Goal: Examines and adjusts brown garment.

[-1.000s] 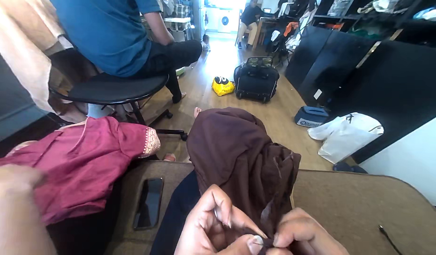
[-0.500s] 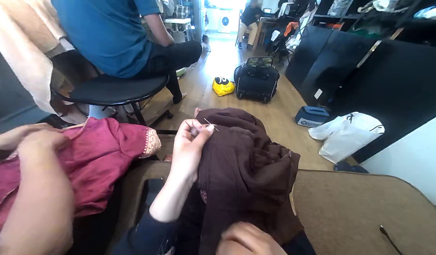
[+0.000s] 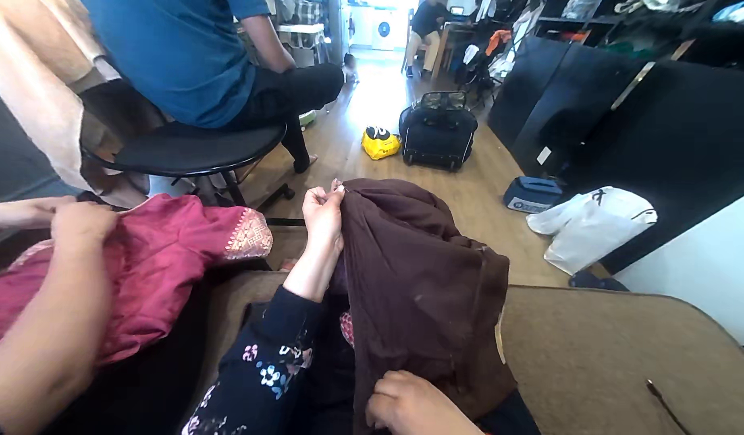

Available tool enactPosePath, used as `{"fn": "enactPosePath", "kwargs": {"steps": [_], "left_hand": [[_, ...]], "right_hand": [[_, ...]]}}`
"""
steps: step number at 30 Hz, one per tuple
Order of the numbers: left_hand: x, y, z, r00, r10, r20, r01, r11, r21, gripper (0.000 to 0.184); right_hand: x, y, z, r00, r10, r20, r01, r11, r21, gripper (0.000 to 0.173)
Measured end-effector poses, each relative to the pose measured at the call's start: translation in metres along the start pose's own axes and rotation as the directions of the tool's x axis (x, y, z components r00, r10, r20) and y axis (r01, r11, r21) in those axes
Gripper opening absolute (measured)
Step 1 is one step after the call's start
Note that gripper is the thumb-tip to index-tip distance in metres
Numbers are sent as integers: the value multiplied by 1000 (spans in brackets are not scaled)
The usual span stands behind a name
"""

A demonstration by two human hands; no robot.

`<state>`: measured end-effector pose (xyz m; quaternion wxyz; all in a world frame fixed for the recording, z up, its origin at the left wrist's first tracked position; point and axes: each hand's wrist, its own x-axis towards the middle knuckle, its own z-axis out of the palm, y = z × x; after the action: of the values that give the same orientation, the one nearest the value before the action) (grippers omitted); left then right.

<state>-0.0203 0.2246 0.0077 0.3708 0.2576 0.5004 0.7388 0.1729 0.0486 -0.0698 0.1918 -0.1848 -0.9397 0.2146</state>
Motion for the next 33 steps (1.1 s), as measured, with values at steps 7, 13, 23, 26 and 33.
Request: {"fn": "enactPosePath", "kwargs": {"steps": [7, 13, 23, 26, 33], "left_hand": [[-25, 21, 1, 997, 7, 79, -12, 999, 53, 17], [-84, 62, -22, 906, 118, 406, -115, 993, -32, 11], [-196, 47, -58, 602, 356, 715, -276, 933, -232, 30], [-194, 39, -62, 568, 403, 718, -383, 901, -203, 27], [-193, 34, -66, 578, 394, 714, -433, 890, -141, 27]], "right_hand": [[-1, -2, -1, 997, 78, 24, -78, 996, 30, 14], [-15, -47, -53, 918, 188, -349, -157, 981, 115, 19], [-13, -80, -104, 637, 145, -757, -198, 980, 21, 17], [-13, -75, -101, 675, 145, -724, -232, 972, -22, 10], [-4, -78, -97, 721, 165, -673, -348, 926, -146, 17]]}}
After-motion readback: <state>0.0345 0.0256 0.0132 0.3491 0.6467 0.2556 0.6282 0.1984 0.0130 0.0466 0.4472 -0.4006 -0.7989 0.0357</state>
